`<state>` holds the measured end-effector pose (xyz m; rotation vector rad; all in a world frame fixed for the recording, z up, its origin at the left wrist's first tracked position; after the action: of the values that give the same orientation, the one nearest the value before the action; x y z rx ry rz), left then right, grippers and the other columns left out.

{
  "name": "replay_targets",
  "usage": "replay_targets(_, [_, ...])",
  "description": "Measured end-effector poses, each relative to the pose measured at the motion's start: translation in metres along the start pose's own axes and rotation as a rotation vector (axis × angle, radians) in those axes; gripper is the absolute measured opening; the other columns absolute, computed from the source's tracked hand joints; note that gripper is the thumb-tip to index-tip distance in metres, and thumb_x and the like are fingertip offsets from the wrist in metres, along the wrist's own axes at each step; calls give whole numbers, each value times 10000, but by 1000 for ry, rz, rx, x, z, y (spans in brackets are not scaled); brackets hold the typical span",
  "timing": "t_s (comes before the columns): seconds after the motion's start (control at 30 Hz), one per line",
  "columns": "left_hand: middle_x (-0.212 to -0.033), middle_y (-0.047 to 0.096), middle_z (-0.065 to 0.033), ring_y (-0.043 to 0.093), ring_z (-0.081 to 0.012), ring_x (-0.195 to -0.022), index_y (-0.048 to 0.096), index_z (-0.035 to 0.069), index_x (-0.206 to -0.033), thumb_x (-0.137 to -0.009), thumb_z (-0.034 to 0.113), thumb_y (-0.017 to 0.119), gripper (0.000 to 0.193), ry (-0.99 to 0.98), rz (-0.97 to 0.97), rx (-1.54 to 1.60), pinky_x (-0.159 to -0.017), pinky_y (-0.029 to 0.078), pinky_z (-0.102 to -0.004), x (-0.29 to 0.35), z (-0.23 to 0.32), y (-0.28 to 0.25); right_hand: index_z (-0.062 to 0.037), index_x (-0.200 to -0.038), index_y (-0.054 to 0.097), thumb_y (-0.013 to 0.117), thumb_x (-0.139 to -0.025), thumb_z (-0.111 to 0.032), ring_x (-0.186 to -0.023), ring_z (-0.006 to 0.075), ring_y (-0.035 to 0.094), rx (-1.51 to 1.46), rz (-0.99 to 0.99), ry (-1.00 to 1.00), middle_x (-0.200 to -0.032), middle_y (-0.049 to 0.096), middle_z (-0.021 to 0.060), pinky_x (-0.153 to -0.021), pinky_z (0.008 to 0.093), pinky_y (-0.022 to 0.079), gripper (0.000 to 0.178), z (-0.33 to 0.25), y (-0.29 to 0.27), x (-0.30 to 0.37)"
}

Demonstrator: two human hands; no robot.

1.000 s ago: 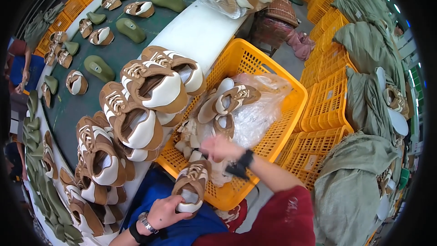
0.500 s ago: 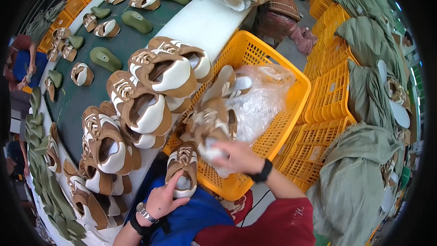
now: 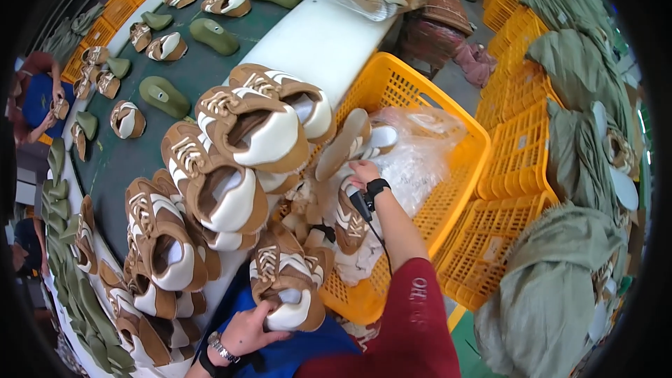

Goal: Organizing and inspecting shoes on a conveyor belt and placing them into a crate.

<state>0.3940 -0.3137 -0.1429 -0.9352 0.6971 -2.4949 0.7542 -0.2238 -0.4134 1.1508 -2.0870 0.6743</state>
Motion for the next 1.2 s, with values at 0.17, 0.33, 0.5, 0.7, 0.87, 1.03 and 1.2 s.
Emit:
replay_targets(0.17, [-728,609,-171,609,-351,-691,452,54,-991,-655,368,740,543,-40,1,105,-564,492,-363,-2,-14,1,51,-943,545,622,-714,-245,-612,264,610,207,277,-242,-774,604,169,-475,351,485,382,4,35,-67])
replay_targets(0.33, [-749,619,-160,620,-328,-707,457,60,-996,-654,361,744,538,-128,-16,89,-572,496,-353,-3,-13,-6,41,-962,578,549,-673,-183,-894,387,566,553,198,-324,-910,590,267,-800,408,446,367,20,43,-43])
replay_targets(0.5, [-756,625,-145,632,-291,-664,487,50,-1004,-640,341,759,540,-65,21,59,-565,503,-323,-7,-9,-4,-12,-925,598,567,-664,-205,-865,342,590,1385,-509,-289,-885,604,226,-743,415,472,327,106,-1,66])
replay_targets(0.7, [-743,636,-112,645,-236,-649,509,43,-1058,-631,329,774,578,-98,-107,297,-573,508,-285,-2,9,-10,-34,-808,636,546,-702,-201,-682,227,618,966,-735,-719,-743,635,141,-599,306,479,217,94,-42,-14])
replay_targets(0.87, [-765,637,-94,649,-230,-700,503,58,-1042,-640,304,771,542,-129,-14,227,-616,514,-275,10,-4,-19,-62,-1158,474,582,-710,-144,-1073,363,479,1004,508,-375,-1240,450,165,-846,410,435,468,2,-83,-86])
replay_targets(1.03, [-934,610,-108,620,-261,-842,484,92,-1109,-692,202,727,495,-233,-63,410,-674,499,-284,13,-20,-9,-132,-1362,202,622,-704,-217,-1194,344,357,1301,507,-336,-1375,293,75,-938,468,362,785,-45,-88,-100])
replay_targets(1.2, [-810,635,-81,640,-252,-751,490,100,-1019,-658,269,760,481,-224,-37,355,-627,509,-303,7,-22,-12,-109,-1326,293,610,-680,-310,-1163,394,386,1344,332,-218,-1289,426,104,-990,401,312,747,-65,-78,-102])
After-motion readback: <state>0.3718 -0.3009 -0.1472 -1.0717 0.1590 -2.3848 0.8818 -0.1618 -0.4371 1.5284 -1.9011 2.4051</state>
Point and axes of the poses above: each hand's wrist, its own x-axis away from the middle knuckle, its own y-axis out of the palm, z = x × y, the point moved 3 cm from there along -x, towards the middle knuckle
